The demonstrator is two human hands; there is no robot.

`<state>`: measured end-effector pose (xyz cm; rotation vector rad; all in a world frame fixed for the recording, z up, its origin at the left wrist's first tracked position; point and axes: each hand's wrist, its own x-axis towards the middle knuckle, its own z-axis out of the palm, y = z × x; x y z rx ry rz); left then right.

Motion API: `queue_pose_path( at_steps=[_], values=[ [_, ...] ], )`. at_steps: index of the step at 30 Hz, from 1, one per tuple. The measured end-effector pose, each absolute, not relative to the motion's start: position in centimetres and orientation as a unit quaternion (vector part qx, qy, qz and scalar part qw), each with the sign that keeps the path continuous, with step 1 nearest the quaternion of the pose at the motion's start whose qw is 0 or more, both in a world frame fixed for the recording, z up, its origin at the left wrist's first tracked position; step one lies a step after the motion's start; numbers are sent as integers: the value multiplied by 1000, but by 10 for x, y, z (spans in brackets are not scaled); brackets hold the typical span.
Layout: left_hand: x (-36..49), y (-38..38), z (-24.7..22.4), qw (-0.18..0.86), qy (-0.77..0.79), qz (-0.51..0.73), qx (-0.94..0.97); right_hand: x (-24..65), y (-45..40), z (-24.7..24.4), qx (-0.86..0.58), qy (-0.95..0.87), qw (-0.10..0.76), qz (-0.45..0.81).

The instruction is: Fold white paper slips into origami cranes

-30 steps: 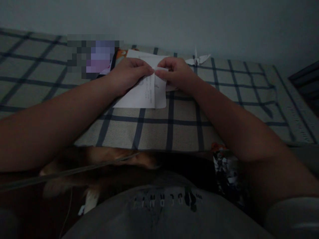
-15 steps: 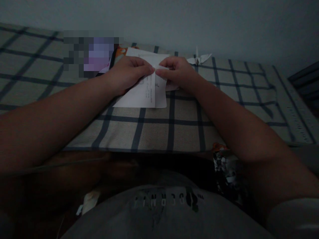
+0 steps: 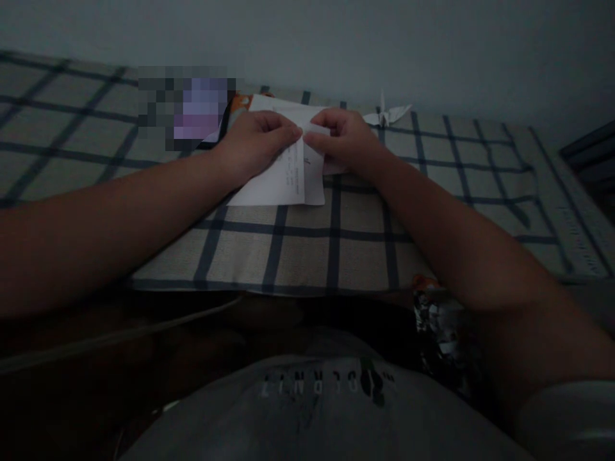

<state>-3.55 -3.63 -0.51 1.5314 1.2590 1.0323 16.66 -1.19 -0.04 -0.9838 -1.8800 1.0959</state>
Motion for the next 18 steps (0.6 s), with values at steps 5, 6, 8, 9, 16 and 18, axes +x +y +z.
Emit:
queue_pose_path(
  at_steps=[5, 6, 8, 9, 16, 18],
  values=[
    [-36, -37, -4, 427, 480, 461, 612, 168, -11, 0, -388, -699, 356, 484],
    [-36, -37, -5, 428, 479, 456, 616, 167, -12, 1, -388, -694, 358, 489],
    [-38, -36, -6, 432, 475, 452, 620, 165, -14, 4, -386, -682, 362, 505],
    [-38, -35, -6, 434, 472, 453, 619, 164, -15, 5, -393, -674, 365, 508],
    [-44, -38, -11, 414, 465, 451, 639, 167, -19, 7, -386, -675, 344, 527],
    [-46, -38, -12, 408, 470, 447, 642, 166, -19, 6, -391, -676, 343, 522]
  ],
)
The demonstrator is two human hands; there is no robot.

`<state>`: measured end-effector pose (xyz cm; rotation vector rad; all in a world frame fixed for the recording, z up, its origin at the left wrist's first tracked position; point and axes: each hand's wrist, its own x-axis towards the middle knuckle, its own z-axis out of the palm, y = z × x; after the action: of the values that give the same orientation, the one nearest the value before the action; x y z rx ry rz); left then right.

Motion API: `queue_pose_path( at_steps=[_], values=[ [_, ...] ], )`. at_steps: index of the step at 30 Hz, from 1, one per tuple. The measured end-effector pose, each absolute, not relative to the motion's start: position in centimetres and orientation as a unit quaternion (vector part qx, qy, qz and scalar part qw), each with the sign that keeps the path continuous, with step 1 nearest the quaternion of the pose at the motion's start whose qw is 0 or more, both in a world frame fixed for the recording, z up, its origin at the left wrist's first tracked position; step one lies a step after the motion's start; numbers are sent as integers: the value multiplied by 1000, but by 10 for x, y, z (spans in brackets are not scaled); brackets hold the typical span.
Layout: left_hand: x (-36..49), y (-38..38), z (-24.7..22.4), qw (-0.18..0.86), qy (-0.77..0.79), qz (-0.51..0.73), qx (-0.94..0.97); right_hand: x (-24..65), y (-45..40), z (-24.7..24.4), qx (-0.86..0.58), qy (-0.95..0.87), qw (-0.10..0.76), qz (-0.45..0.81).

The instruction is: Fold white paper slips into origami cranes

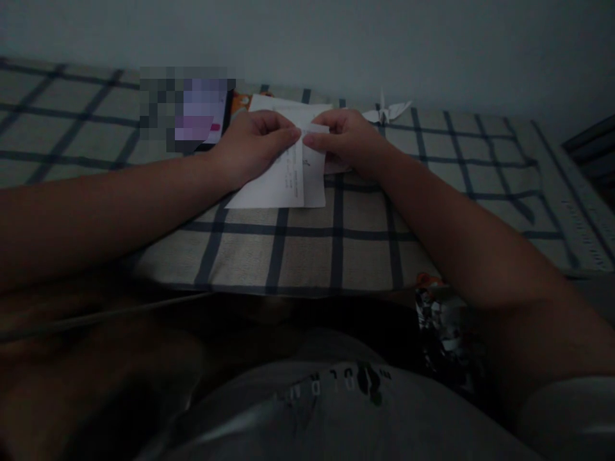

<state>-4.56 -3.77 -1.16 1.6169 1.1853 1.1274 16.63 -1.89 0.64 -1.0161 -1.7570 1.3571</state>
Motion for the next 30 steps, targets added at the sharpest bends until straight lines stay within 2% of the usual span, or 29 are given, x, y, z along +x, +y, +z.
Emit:
queue_pose_path(
  at_steps=[9, 13, 17, 23, 30],
  values=[
    [-48, -30, -14, 403, 443, 471, 648, 164, -14, 5, -389, -697, 333, 501],
    [-45, -28, -14, 384, 481, 421, 666, 168, -10, 0, -357, -731, 331, 479],
    [-44, -29, -12, 344, 489, 421, 682, 171, -6, -3, -344, -761, 326, 443],
    [-47, -34, -4, 329, 502, 358, 715, 170, -8, 6, -354, -817, 282, 357],
    [-47, -41, 1, 337, 507, 368, 703, 167, -21, 19, -375, -805, 280, 366]
  ],
)
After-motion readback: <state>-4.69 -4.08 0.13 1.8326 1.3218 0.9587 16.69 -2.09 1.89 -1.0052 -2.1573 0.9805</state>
